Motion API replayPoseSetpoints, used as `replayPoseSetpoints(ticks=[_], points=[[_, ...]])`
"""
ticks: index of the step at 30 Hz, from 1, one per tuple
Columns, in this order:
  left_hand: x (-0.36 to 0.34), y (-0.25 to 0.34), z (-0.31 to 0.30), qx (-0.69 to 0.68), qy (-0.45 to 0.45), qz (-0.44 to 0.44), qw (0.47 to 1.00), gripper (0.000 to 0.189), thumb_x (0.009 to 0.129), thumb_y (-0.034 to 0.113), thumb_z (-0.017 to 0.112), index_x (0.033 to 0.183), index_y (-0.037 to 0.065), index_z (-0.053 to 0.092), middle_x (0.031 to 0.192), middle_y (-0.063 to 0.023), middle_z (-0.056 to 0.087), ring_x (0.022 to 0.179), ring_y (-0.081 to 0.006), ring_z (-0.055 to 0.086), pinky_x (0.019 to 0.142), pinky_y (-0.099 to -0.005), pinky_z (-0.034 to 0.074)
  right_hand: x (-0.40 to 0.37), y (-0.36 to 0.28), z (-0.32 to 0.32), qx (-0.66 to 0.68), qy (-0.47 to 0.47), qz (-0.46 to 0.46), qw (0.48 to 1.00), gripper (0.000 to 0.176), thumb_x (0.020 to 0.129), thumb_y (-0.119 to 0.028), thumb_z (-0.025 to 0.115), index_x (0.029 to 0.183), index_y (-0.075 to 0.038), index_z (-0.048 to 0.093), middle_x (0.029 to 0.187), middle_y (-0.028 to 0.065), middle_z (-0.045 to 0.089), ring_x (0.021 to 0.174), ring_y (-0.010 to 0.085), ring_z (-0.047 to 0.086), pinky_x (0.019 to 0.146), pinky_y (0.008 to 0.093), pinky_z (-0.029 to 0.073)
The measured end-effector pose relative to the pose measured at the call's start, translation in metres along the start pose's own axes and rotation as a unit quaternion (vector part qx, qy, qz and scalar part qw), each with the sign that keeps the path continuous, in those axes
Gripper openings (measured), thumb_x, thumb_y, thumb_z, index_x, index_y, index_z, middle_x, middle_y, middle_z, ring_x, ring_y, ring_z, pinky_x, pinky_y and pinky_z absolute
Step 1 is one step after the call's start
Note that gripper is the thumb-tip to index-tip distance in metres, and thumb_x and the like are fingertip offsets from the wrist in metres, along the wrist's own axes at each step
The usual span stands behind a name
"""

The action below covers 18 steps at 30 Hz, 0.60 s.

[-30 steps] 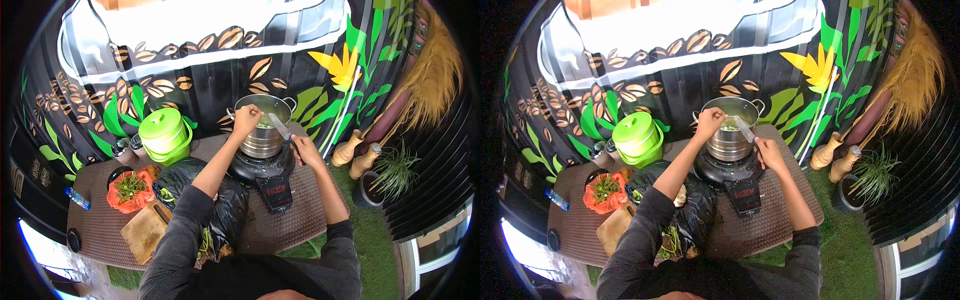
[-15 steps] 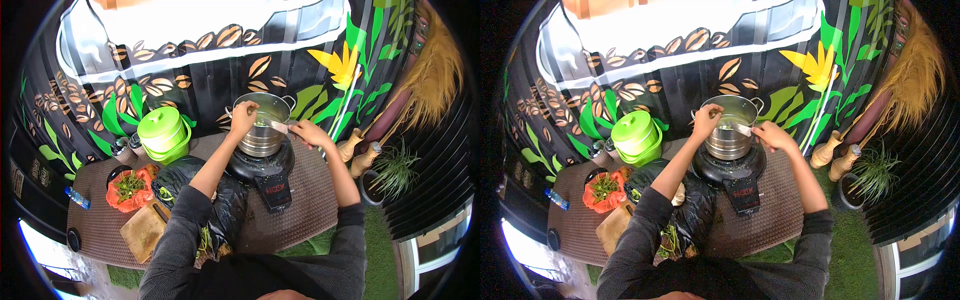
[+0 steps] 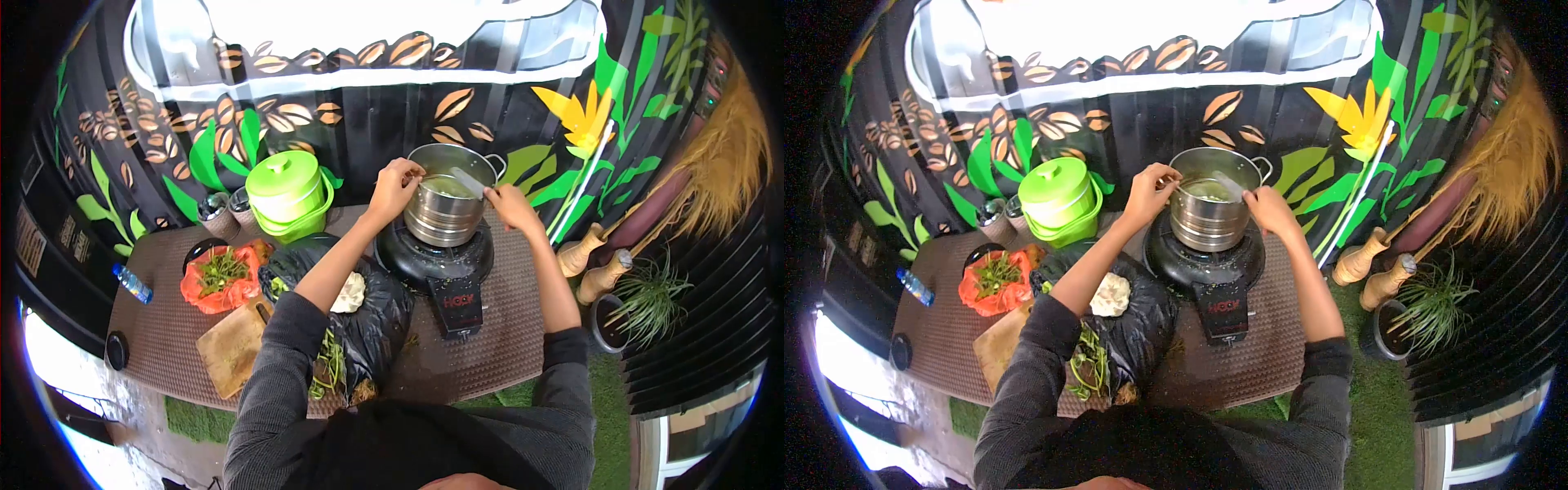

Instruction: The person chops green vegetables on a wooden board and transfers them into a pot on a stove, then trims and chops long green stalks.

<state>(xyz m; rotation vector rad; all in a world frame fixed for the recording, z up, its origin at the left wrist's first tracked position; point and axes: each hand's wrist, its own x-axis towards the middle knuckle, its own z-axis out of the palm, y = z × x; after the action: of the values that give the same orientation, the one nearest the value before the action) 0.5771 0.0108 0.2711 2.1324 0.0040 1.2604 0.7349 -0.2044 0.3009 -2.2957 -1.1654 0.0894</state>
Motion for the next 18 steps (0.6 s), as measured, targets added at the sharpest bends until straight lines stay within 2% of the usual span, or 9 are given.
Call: replayPoseSetpoints(ticks=[2, 4, 7, 11, 12, 14, 18], points=[[-0.016, 0.005, -0.025, 0.034, -0.012, -0.013, 0.999, 0.013, 0.078, 0.003, 0.066, 0.09, 0.001, 0.066, 0.086, -0.0107, 0.062, 0.074, -0.0207, 0.06, 0.065, -0.0308, 0.049, -0.024, -0.013, 0.015, 0.213, -0.071, -0.015, 0.974, 0.046, 0.096, -0.034, 0.046, 0.069, 0.003, 0.054, 0.042, 0.0055, 0.044, 0.031, 0.0153, 0.046, 0.033, 0.0292, 0.036], [-0.04, 0.012, -0.053, 0.061, -0.024, -0.021, 0.998, 0.012, 0.075, 0.0, 0.064, 0.088, -0.001, 0.064, 0.088, -0.0118, 0.06, 0.086, -0.0263, 0.058, 0.071, -0.0328, 0.051, -0.043, -0.025, 0.051, 0.301, -0.037, -0.041, 0.952, 0.046, 0.098, -0.036, 0.043, 0.073, 0.002, 0.051, 0.043, 0.0048, 0.044, 0.031, 0.0132, 0.042, 0.033, 0.0274, 0.033], [-0.083, 0.01, -0.106, 0.107, -0.058, -0.068, 0.99, 0.012, 0.076, 0.004, 0.065, 0.088, 0.0, 0.065, 0.089, -0.0116, 0.061, 0.086, -0.0258, 0.058, 0.073, -0.0334, 0.05, -0.064, -0.042, 0.113, 0.35, -0.031, -0.093, 0.932, 0.042, 0.1, -0.034, 0.038, 0.08, 0.001, 0.05, 0.044, 0.0042, 0.044, 0.035, 0.0127, 0.043, 0.039, 0.0277, 0.036], [-0.156, 0.008, -0.186, 0.131, -0.045, -0.154, 0.978, 0.014, 0.077, 0.006, 0.066, 0.09, 0.0, 0.066, 0.087, -0.012, 0.064, 0.079, -0.023, 0.062, 0.07, -0.032, 0.05, -0.096, -0.078, 0.18, 0.354, -0.114, -0.15, 0.916, 0.031, 0.098, -0.025, 0.045, 0.082, 0.0, 0.054, 0.059, 0.004, 0.053, 0.053, 0.0117, 0.051, 0.053, 0.0266, 0.041], [-0.18, 0.0, -0.206, 0.145, -0.05, -0.199, 0.968, 0.016, 0.078, 0.009, 0.067, 0.092, 0.001, 0.066, 0.085, -0.0119, 0.066, 0.076, -0.021, 0.064, 0.069, -0.0311, 0.051, -0.1, -0.084, 0.203, 0.376, -0.143, -0.151, 0.903, 0.03, 0.097, -0.023, 0.047, 0.083, 0.001, 0.056, 0.061, 0.0039, 0.054, 0.058, 0.0117, 0.053, 0.057, 0.026, 0.042], [-0.226, 0.001, -0.241, 0.137, -0.015, -0.277, 0.951, 0.017, 0.078, 0.012, 0.067, 0.092, 0.001, 0.067, 0.083, -0.0111, 0.067, 0.075, -0.0201, 0.064, 0.068, -0.0307, 0.05, -0.117, -0.107, 0.233, 0.355, -0.179, -0.167, 0.902, 0.028, 0.097, -0.022, 0.048, 0.085, 0.001, 0.058, 0.064, 0.0043, 0.056, 0.06, 0.0115, 0.054, 0.059, 0.026, 0.043], [-0.327, -0.004, -0.308, 0.201, 0.034, -0.321, 0.925, 0.018, 0.081, 0.016, 0.067, 0.092, 0.002, 0.068, 0.084, -0.0089, 0.069, 0.077, -0.0158, 0.065, 0.067, -0.0294, 0.051, -0.154, -0.158, 0.295, 0.371, -0.232, -0.161, 0.885, 0.028, 0.096, -0.023, 0.05, 0.088, 0.002, 0.06, 0.063, 0.0041, 0.055, 0.058, 0.0106, 0.052, 0.057, 0.0282, 0.042]])
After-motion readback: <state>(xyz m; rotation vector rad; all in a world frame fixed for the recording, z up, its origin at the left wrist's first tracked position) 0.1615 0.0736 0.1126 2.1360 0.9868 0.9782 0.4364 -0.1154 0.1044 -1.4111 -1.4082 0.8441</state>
